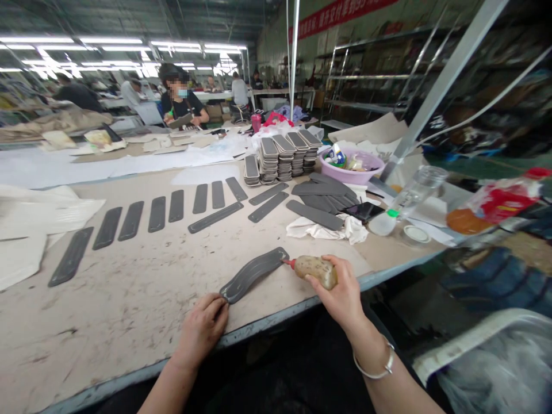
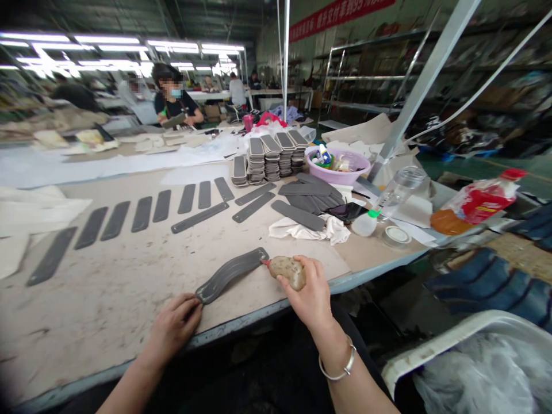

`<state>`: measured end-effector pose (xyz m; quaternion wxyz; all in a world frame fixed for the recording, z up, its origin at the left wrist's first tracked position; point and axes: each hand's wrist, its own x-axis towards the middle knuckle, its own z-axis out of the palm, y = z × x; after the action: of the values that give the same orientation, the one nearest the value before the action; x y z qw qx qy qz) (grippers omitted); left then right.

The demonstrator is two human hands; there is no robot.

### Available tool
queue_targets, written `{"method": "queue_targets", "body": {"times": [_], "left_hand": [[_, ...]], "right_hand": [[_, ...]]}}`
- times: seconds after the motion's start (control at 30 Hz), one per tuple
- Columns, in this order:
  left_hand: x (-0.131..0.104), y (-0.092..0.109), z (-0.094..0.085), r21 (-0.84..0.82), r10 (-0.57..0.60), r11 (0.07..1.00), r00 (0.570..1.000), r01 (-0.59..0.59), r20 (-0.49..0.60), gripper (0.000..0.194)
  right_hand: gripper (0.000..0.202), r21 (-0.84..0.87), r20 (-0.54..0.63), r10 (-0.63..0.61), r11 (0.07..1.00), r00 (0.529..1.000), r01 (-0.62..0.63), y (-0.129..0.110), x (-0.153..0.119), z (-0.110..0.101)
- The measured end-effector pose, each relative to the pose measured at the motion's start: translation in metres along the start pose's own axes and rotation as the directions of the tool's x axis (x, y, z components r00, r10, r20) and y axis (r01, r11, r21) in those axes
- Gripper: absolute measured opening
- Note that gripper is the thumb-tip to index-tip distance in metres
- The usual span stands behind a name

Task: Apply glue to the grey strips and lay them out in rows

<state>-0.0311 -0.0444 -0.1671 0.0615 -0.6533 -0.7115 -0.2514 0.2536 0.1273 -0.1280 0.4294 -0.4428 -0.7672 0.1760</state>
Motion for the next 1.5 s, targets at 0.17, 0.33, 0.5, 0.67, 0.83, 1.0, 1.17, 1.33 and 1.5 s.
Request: {"method": "queue_targets", "body": {"times": [0.17,0.33,0.5,0.67,0.83,1.0,1.17,1.33,1.5], "left_hand": [[0.0,0.007,-0.002,0.001,-0.014,1.0,1.0,0.014,0.0,0.016],[0.009,-0.003,-0.015,0.061,0.02,0.998,0.998,-0.017,-0.055,0.016],[0.031,-0.059,-0.059,0.28,0.062,0.96,0.99,-0.025,-0.123,0.016],[0.041,-0.128,-0.08,0.395,-0.003,0.918,0.999,0.018,-0.038,0.023],[0.059,-0.152,-0.055,0.356,-0.081,0.933,0.995,0.057,0.053,0.026],[0.087,-0.157,-0.031,0.377,-0.219,0.914,0.966,0.153,0.139,0.026],[0.107,-0.166,-0.024,0.394,-0.307,0.892,0.936,0.22,0.171,0.027],[0.116,-0.156,-0.026,0.452,-0.33,0.851,0.941,0.266,0.068,0.029],[0.148,-0.095,-0.011,0.422,-0.198,0.876,0.973,0.231,-0.122,0.033]], "right_hand": [[0.053,0.268,0.025,0.17,0.948,0.985,-0.17,0.002,0.0,0.002],[0.057,0.625,0.14,0.376,0.684,0.916,-0.376,0.003,0.001,0.005],[0.058,0.55,0.174,0.366,0.734,0.914,-0.399,-0.005,0.002,0.001],[0.057,0.581,0.211,0.339,0.711,0.917,-0.397,-0.006,0.002,0.0],[0.055,0.557,0.221,0.329,0.73,0.918,-0.395,-0.008,0.001,0.002],[0.054,0.562,0.24,0.318,0.725,0.917,-0.398,-0.008,0.001,0.003],[0.054,0.598,0.249,0.335,0.685,0.909,-0.416,-0.007,0.003,0.001],[0.053,0.687,0.24,0.359,0.594,0.902,-0.42,-0.012,0.007,-0.002],[0.053,0.827,0.226,0.453,0.379,0.863,-0.415,-0.015,0.011,-0.005]]}}
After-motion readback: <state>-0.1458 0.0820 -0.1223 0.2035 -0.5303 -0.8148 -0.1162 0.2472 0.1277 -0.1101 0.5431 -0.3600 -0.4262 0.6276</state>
